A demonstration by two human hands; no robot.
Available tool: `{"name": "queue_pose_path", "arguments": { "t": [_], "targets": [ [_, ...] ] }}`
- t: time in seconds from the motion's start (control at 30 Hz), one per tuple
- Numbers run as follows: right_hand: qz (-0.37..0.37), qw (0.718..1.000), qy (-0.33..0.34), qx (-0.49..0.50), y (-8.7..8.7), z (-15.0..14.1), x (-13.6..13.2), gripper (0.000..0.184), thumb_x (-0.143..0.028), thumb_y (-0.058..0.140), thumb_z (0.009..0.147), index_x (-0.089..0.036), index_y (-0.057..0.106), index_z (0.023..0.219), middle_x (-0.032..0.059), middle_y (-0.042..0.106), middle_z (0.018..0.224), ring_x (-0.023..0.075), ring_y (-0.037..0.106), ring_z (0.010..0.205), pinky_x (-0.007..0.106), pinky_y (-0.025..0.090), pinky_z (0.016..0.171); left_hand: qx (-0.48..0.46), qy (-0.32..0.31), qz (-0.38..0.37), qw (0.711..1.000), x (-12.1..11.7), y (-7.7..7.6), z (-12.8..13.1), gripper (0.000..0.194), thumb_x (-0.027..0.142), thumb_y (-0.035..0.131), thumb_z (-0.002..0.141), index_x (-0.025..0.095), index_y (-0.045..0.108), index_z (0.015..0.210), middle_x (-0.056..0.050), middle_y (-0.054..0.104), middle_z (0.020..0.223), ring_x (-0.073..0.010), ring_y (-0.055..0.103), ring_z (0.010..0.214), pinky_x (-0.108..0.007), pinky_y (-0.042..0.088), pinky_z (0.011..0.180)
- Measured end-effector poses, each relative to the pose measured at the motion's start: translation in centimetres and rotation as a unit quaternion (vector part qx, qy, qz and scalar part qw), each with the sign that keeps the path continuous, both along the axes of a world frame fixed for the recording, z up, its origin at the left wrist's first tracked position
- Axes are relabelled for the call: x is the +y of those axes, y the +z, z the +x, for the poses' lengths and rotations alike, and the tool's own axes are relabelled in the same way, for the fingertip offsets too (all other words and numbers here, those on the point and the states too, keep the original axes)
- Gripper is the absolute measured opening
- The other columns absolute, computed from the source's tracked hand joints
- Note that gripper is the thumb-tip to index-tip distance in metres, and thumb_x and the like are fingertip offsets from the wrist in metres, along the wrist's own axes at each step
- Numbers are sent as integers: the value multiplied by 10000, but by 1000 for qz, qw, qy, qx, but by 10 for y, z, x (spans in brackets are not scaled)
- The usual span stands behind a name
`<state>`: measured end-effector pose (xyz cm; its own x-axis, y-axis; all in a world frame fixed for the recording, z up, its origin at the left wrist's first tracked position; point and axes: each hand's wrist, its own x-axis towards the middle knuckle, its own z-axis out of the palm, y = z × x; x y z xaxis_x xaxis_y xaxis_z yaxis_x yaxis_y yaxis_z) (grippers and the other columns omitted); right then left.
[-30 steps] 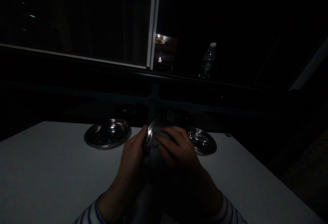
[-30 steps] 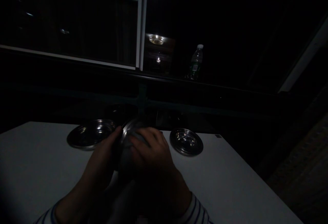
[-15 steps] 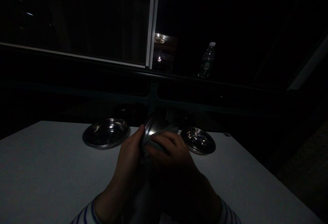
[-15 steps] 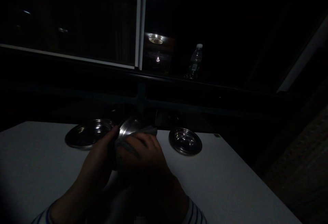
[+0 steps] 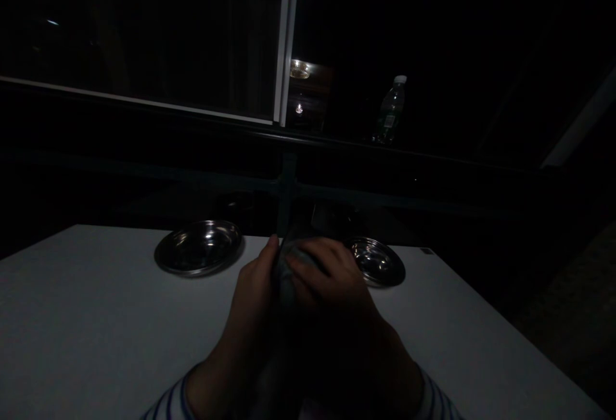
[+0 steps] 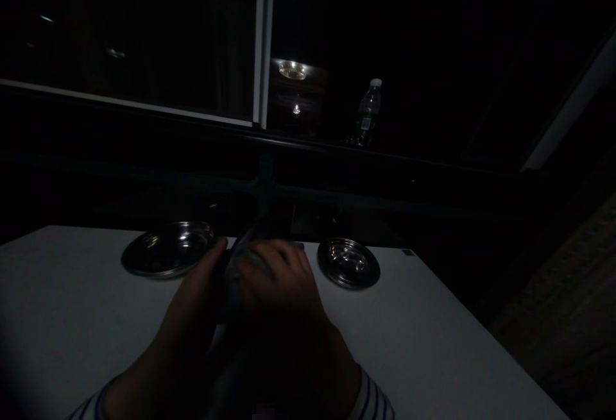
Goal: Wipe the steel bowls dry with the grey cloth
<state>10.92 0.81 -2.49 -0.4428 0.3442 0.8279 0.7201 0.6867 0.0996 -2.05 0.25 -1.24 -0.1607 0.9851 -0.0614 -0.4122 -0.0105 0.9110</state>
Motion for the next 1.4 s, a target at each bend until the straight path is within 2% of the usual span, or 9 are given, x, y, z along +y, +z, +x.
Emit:
{"name": "queue_pose_path", "arguments": {
  "t": [0.23,0.33,0.47,0.63,0.83,1.03,1.13,1.3,1.4],
  "targets": [
    [40,999,1,-4,-7,-8,3,230,-269,479,858,-231,623,1033,38,618,1080,196,499,994,363,389,817,24,13,16,999,1,2,0,316,463,611,687,172,617,566,-3,598,527,-143,516,510,-233,393,494],
    [-30,996,-39,73,1,9,7,271,-253,450,864,-180,619,1064,84,608,1061,206,509,988,365,418,830,48,6,10,999,-8,7,9,201,325,670,649,167,617,537,-2,573,476,-136,476,467,-235,370,473],
    [-115,983,-48,133,6,23,10,287,-240,436,870,-171,606,1090,83,598,1061,195,514,998,360,443,858,33,-66,17,997,-15,10,15,315,400,634,663,181,548,453,15,489,430,-116,394,418,-236,324,413],
    [-58,995,-15,80,4,14,7,303,-220,454,845,-144,609,1095,103,587,1079,214,497,1005,373,441,849,26,-85,39,995,-10,4,10,285,420,648,650,171,604,517,4,553,478,-120,444,457,-229,361,446],
    [28,999,13,-8,-4,-3,4,222,-247,490,835,-222,642,996,47,626,1054,202,506,975,351,406,786,-102,-65,-10,993,3,-1,1,249,400,654,664,152,649,656,1,625,582,-129,557,544,-233,439,551],
    [54,998,25,-10,-10,-11,2,202,-256,486,846,-230,631,984,23,636,1047,183,510,977,344,379,805,6,9,20,1000,3,3,-4,271,427,632,670,176,596,576,19,590,538,-125,522,522,-225,408,518],
    [13,999,-6,47,-5,0,6,235,-247,468,854,-189,635,1010,62,624,1046,200,511,973,349,401,808,78,21,22,996,-4,6,2,331,427,603,687,194,512,469,24,501,452,-124,445,471,-234,366,471],
    [-133,980,-32,146,4,26,14,265,-219,441,871,-149,620,1053,77,607,1045,171,528,976,314,432,846,66,-45,26,996,-10,3,12,417,523,497,731,217,425,457,38,395,407,-118,360,399,-245,295,402],
    [-128,983,-26,129,4,24,12,265,-213,450,863,-144,621,1054,83,606,1041,178,522,972,320,429,844,79,-38,30,996,-8,-1,10,428,540,485,736,209,439,470,38,413,413,-116,374,403,-239,306,405]
  ]
}}
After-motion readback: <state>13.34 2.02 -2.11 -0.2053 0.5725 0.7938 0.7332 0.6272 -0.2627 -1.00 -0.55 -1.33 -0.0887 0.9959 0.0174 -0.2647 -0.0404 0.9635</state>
